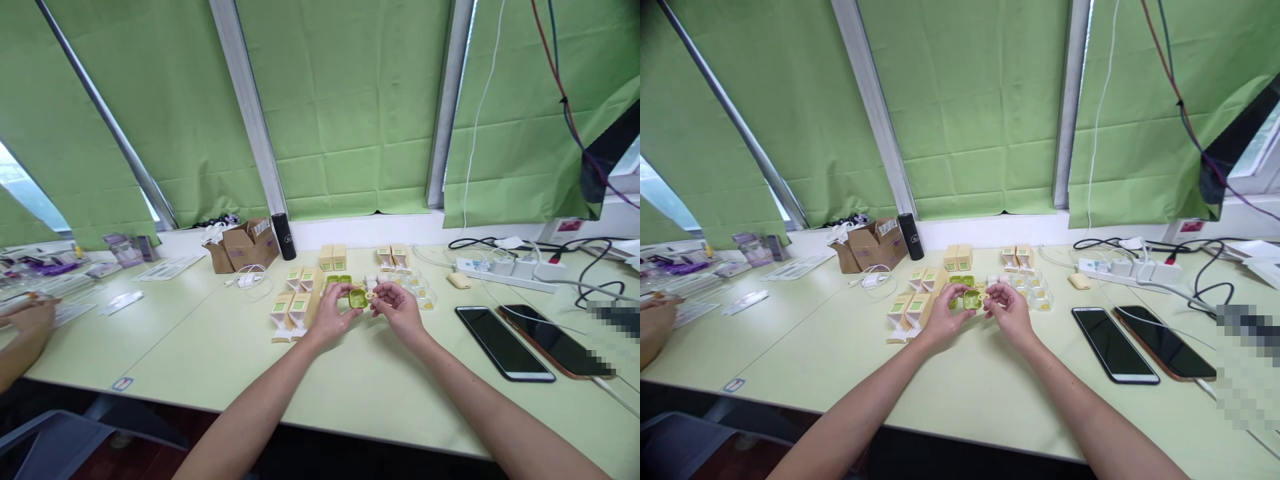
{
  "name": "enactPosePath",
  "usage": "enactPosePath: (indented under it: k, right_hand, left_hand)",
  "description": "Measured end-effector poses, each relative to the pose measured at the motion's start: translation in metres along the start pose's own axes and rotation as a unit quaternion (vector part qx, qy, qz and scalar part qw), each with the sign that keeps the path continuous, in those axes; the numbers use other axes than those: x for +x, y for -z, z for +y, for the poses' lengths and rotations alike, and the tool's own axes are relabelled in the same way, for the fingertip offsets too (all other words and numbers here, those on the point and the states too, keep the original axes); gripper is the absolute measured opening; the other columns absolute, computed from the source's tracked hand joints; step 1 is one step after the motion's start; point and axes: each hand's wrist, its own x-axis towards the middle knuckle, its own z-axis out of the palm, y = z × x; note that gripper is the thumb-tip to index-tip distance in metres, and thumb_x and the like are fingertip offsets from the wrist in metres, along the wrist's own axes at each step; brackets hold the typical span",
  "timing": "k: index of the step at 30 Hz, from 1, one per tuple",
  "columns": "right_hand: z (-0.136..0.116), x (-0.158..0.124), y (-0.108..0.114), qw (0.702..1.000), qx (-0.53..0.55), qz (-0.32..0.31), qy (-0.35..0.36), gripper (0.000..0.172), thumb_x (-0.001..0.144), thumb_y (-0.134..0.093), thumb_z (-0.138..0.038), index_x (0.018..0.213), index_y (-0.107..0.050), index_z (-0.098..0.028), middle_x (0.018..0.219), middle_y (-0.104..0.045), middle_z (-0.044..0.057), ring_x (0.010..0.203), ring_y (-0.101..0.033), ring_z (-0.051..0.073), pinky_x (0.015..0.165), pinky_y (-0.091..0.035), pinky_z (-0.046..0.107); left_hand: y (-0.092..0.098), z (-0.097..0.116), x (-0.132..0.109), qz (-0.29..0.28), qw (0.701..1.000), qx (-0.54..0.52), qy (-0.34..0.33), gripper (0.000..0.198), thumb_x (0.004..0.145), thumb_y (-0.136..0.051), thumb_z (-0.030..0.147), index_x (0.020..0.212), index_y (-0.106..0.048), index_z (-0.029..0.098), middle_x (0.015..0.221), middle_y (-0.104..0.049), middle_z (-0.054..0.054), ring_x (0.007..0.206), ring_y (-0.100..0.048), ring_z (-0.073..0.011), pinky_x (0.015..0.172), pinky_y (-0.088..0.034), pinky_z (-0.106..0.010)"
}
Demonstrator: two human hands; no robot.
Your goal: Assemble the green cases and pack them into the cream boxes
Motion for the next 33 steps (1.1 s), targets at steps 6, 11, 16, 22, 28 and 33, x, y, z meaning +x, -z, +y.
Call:
enactPosePath:
  k: [6, 11, 16, 22, 28, 33]
  right_hand:
    - [-0.003, -0.004, -0.001, 0.996, -0.069, 0.009, 0.048, 0.036, 0.077, -0.087, -0.051, 0.093, -0.072, -0.022, 0.082, -0.068, 0.002, 0.067, -0.062, 0.016, 0.054, -0.054, 0.028]
    - [-0.001, -0.008, 0.001, 0.983, -0.151, -0.003, 0.100, 0.021, 0.089, -0.075, -0.042, 0.097, -0.078, -0.024, 0.084, -0.072, 0.004, 0.071, -0.066, 0.019, 0.066, -0.058, 0.034]
    - [0.003, -0.010, 0.002, 0.939, -0.261, -0.028, 0.222, 0.011, 0.096, -0.066, -0.028, 0.100, -0.075, -0.024, 0.093, -0.078, 0.007, 0.077, -0.070, 0.021, 0.072, -0.059, 0.036]
    - [0.007, -0.010, 0.005, 0.873, -0.338, -0.045, 0.350, 0.020, 0.101, -0.058, -0.014, 0.113, -0.071, -0.025, 0.095, -0.077, 0.006, 0.077, -0.070, 0.021, 0.068, -0.057, 0.034]
    - [0.003, -0.011, 0.007, 0.828, -0.415, -0.023, 0.376, 0.018, 0.101, -0.058, -0.015, 0.110, -0.071, -0.023, 0.097, -0.073, 0.008, 0.084, -0.068, 0.021, 0.068, -0.053, 0.033]
    - [0.003, -0.012, 0.008, 0.799, -0.457, -0.018, 0.389, 0.016, 0.102, -0.058, -0.016, 0.107, -0.073, -0.021, 0.085, -0.067, 0.004, 0.073, -0.062, 0.017, 0.061, -0.044, 0.028]
  left_hand:
    - [0.002, 0.004, -0.002, -0.001, 1.000, 0.013, -0.010, 0.045, 0.080, -0.086, 0.016, 0.120, -0.071, 0.026, 0.123, -0.063, -0.007, 0.115, -0.067, -0.0249, 0.108, -0.055, -0.045]
    - [0.002, 0.007, -0.003, -0.005, 0.999, 0.027, -0.042, 0.043, 0.080, -0.086, 0.016, 0.120, -0.073, 0.027, 0.121, -0.060, -0.008, 0.115, -0.065, -0.0255, 0.108, -0.054, -0.046]
    - [0.002, 0.008, -0.004, -0.006, 0.995, 0.050, -0.080, 0.042, 0.083, -0.086, 0.020, 0.123, -0.074, 0.027, 0.120, -0.061, -0.010, 0.122, -0.060, -0.0289, 0.109, -0.053, -0.048]
    - [0.001, 0.006, -0.006, -0.010, 0.989, 0.070, -0.128, 0.047, 0.085, -0.085, 0.021, 0.130, -0.071, 0.027, 0.120, -0.065, -0.011, 0.123, -0.057, -0.0297, 0.106, -0.053, -0.049]
    - [0.000, 0.002, -0.006, -0.002, 0.984, 0.081, -0.160, 0.050, 0.086, -0.085, 0.022, 0.133, -0.070, 0.027, 0.120, -0.066, -0.011, 0.123, -0.056, -0.0302, 0.105, -0.053, -0.050]
    - [0.001, 0.004, -0.006, -0.008, 0.978, 0.091, -0.190, 0.052, 0.086, -0.084, 0.020, 0.135, -0.068, 0.027, 0.118, -0.070, -0.010, 0.121, -0.056, -0.0303, 0.103, -0.053, -0.050]
